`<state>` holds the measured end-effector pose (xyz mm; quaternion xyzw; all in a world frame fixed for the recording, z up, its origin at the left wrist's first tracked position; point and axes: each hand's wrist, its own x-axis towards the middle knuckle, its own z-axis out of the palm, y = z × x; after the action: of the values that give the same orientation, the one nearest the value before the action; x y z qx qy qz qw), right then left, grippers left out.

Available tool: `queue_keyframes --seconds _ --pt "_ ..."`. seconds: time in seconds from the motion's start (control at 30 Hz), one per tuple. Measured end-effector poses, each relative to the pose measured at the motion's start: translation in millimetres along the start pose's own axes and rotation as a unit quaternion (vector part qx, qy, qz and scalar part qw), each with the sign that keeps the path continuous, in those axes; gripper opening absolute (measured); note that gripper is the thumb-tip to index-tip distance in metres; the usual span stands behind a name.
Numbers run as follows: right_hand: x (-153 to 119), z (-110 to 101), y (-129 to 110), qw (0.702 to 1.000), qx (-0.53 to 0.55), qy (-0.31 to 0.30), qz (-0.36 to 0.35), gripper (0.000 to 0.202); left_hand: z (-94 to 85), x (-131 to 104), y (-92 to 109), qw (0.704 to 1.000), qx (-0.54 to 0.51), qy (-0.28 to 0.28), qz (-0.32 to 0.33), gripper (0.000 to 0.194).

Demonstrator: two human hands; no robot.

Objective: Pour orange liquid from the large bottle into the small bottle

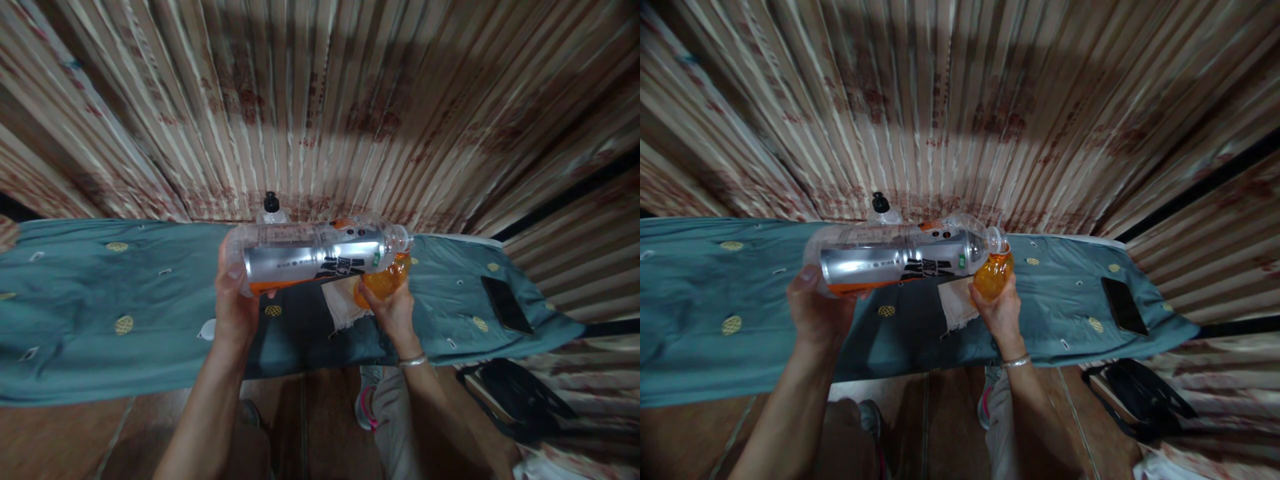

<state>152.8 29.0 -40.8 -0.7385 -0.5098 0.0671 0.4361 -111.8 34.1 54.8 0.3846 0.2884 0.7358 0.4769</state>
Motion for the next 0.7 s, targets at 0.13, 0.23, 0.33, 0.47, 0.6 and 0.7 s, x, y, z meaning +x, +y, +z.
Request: queue_keyframes --seconds 0.13,0.23,0.33,0.47,0.6,0.7 --pt "0.2 -0.1 0.1 1.000 0.000 -0.004 0.004 0.098 1.3 -0.1 0.6 1.000 -0.001 0.001 -0.002 0.041" --pt "0.4 -0.6 -0.2 1.000 0.004 -0.007 0.010 0.099 1.8 0.1 0.8 1.000 -0.007 -0.009 0.007 0.042" --pt "0.1 -1.3 -1.3 1.000 0.007 -0.011 0.011 0.097 1.0 0.3 0.4 1.000 -0.004 -0.023 0.009 0.040" --pt "-0.4 -1.9 -2.9 1.000 -0.003 -0.012 0.007 0.092 -0.1 -0.1 0.0 1.000 -0.013 -0.017 0.010 0.040" --pt "-0.5 -1.4 -2.5 1.000 -0.009 -0.006 0.005 0.093 0.7 -0.9 1.1 1.000 -0.014 -0.014 -0.004 0.036" --pt "-0.4 -1.0 -0.9 1.000 -0.003 -0.006 0.002 0.095 2.4 -1.0 1.6 1.000 -0.015 -0.004 -0.003 0.036"
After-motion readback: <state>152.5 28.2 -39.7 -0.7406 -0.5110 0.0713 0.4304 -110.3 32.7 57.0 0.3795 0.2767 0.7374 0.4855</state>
